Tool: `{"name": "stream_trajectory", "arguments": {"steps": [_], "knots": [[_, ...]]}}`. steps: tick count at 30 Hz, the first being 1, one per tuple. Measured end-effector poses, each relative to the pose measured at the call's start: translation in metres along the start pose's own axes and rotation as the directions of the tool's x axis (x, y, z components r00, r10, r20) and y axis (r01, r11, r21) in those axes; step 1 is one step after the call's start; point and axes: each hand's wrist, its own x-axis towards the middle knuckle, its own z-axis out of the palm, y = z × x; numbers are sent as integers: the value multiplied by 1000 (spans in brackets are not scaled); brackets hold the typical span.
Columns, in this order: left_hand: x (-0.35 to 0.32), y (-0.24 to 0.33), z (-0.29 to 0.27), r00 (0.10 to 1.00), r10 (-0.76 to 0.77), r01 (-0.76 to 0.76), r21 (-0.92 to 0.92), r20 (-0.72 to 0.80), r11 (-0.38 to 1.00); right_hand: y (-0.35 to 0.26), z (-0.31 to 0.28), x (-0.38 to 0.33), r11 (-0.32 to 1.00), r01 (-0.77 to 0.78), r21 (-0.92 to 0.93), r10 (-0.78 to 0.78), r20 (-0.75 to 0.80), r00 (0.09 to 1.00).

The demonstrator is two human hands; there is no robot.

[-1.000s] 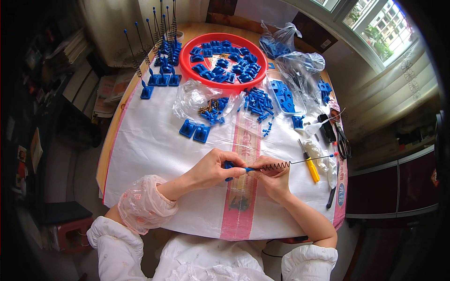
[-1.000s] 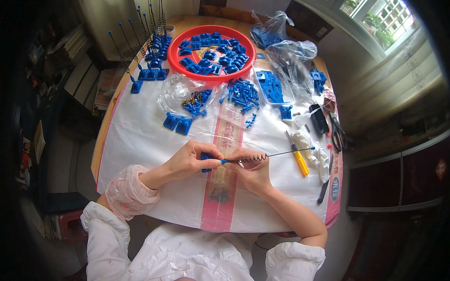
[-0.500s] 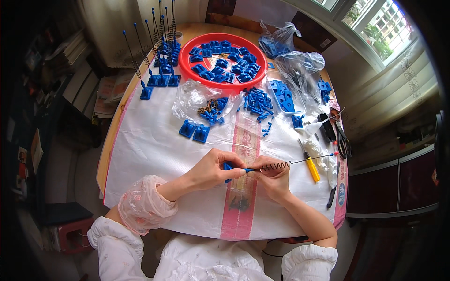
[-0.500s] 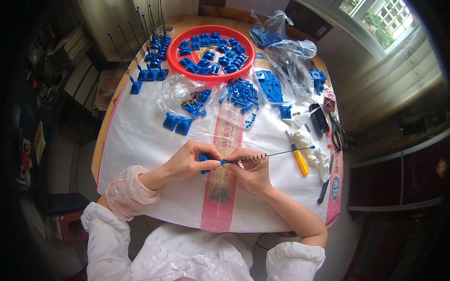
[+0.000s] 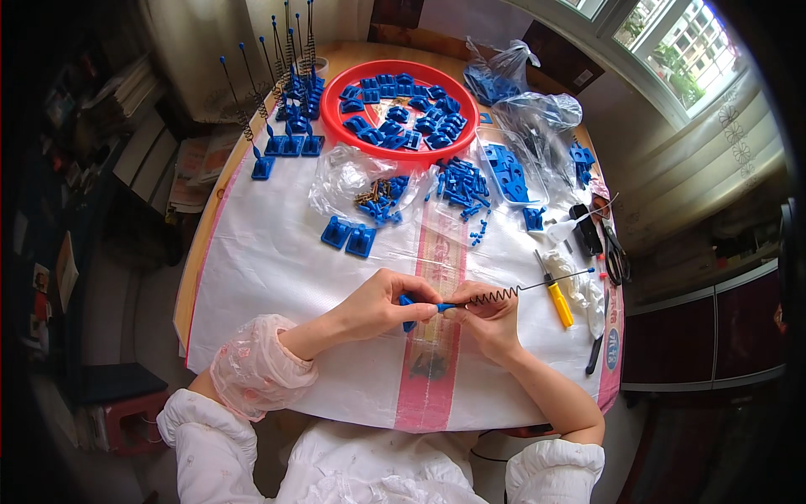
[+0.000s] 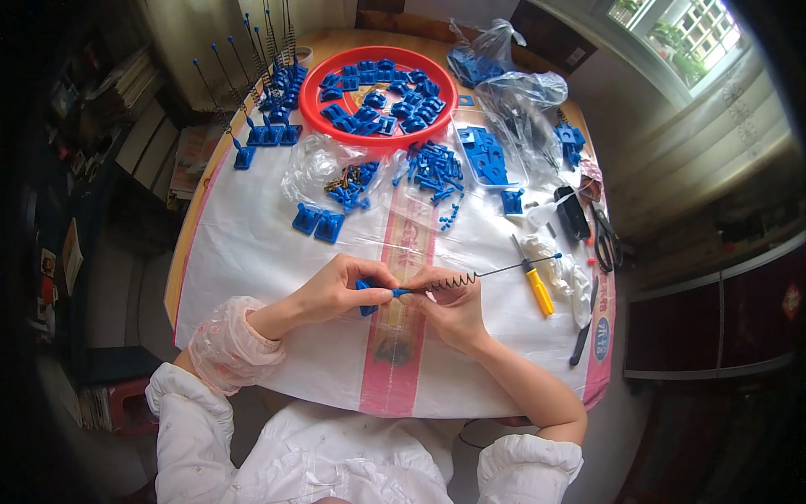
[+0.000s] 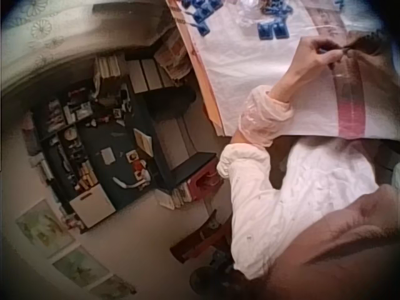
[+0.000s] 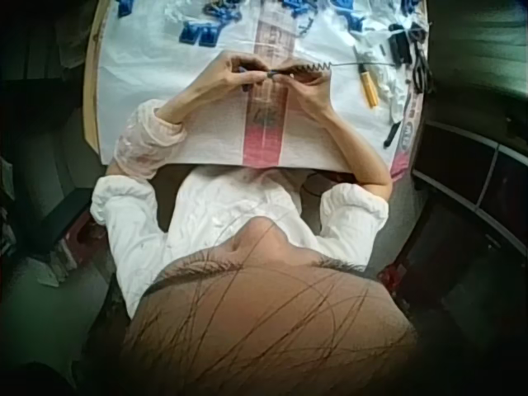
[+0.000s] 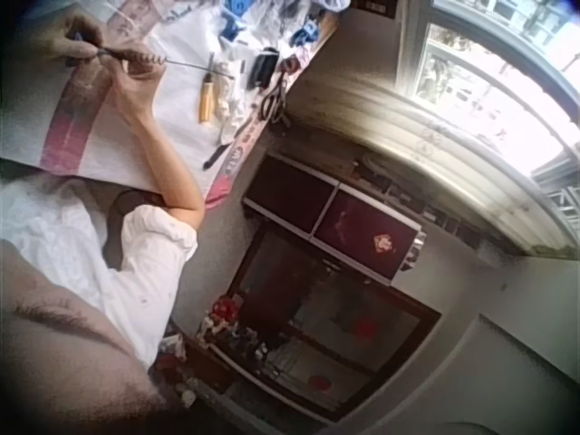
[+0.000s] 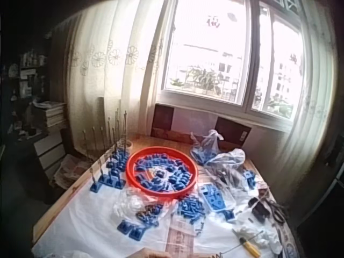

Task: Manually assemble small blue plastic housings onto metal wire and spring components.

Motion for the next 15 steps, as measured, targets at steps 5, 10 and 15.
{"name": "stream_trajectory", "arguments": {"steps": [5, 10, 15], "knots": [[1, -4, -1, 1000, 3, -4, 18, 5, 1000, 2, 0, -1, 1000, 28, -7, -28, 10, 1000], [0, -1, -2, 1000, -8, 8, 22, 7, 1000, -1, 1, -1, 999, 28, -31, -27, 22, 999], [0, 0, -2, 1000, 8, -9, 58, 8, 998, 2, 1, -1, 998, 45, -35, -44, 16, 999]]}}
